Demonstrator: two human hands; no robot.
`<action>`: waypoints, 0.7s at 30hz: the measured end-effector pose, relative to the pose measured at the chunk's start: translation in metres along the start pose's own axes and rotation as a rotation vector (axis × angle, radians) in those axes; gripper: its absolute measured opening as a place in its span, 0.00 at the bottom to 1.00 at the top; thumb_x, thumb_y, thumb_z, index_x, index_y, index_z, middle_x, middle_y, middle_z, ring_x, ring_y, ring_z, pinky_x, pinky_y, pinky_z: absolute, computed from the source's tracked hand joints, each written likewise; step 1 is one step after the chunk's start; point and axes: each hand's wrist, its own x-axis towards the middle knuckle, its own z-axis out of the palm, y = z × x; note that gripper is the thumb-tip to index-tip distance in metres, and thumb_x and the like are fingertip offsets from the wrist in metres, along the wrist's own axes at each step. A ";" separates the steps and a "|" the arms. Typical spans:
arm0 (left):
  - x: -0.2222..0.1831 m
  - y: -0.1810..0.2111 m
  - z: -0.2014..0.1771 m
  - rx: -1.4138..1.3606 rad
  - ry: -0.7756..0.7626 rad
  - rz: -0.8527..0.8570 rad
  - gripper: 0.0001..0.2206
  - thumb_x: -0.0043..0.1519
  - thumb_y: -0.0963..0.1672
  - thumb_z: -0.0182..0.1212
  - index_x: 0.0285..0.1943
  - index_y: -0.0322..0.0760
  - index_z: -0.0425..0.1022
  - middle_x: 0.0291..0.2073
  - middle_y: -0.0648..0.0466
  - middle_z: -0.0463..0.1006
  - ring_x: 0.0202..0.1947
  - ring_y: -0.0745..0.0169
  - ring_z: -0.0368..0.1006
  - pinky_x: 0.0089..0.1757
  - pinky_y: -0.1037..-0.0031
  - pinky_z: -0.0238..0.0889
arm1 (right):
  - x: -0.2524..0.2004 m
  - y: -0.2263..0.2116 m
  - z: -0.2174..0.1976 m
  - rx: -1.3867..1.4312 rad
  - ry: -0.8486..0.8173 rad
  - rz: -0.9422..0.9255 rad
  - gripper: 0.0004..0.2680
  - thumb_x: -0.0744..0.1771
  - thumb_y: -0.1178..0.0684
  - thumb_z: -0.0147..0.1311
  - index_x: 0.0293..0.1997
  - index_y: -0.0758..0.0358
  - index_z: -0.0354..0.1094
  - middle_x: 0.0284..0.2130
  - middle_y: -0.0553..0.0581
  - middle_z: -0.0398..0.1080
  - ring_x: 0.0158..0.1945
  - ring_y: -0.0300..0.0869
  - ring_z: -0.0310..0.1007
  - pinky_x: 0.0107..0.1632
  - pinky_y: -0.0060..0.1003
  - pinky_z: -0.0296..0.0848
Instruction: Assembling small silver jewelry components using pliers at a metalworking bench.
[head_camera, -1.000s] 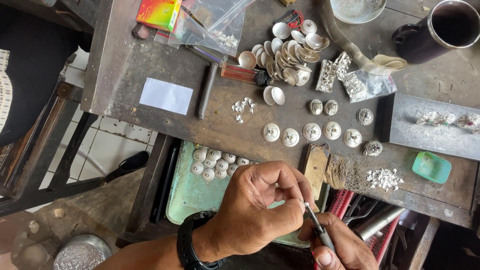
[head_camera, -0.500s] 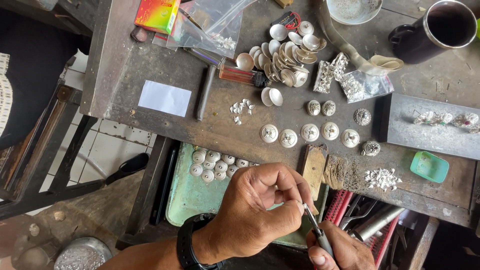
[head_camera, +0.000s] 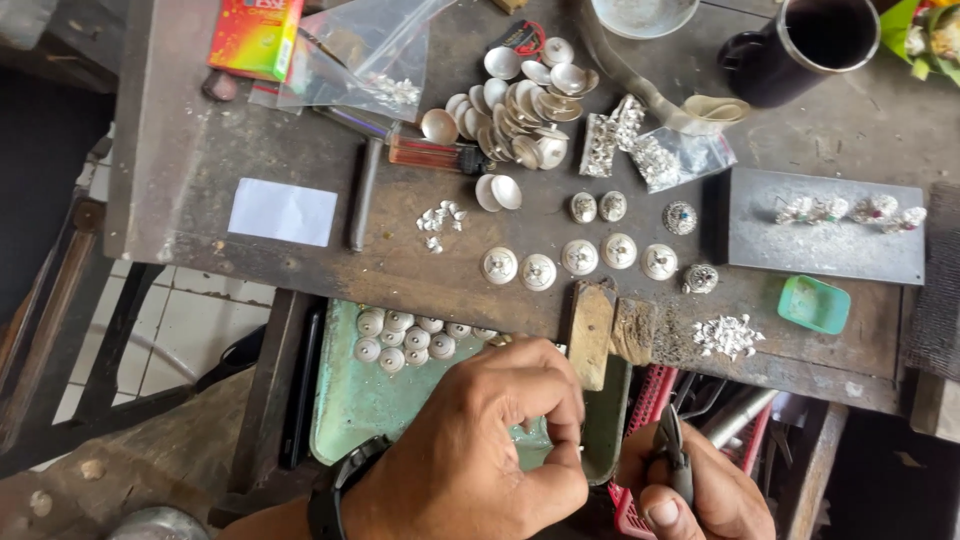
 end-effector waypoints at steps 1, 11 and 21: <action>0.001 0.000 0.001 -0.004 -0.008 0.004 0.06 0.40 0.36 0.51 0.18 0.39 0.60 0.23 0.56 0.68 0.24 0.67 0.65 0.29 0.80 0.57 | -0.001 0.001 0.001 -0.004 0.008 0.004 0.18 0.61 0.36 0.39 0.21 0.60 0.65 0.16 0.48 0.62 0.18 0.33 0.59 0.24 0.24 0.57; 0.001 -0.005 0.016 -0.175 -0.167 -0.288 0.04 0.43 0.37 0.51 0.18 0.39 0.66 0.20 0.58 0.68 0.20 0.73 0.61 0.24 0.81 0.56 | -0.017 -0.014 0.008 -0.035 0.240 0.200 0.05 0.53 0.58 0.60 0.26 0.57 0.73 0.16 0.45 0.72 0.12 0.27 0.64 0.17 0.17 0.63; 0.001 -0.009 0.027 -0.306 -0.131 -0.436 0.04 0.44 0.39 0.52 0.20 0.39 0.71 0.21 0.60 0.74 0.23 0.75 0.66 0.26 0.83 0.59 | -0.020 -0.008 0.021 -0.032 0.376 0.078 0.03 0.53 0.62 0.57 0.23 0.66 0.69 0.16 0.48 0.71 0.13 0.23 0.66 0.21 0.08 0.65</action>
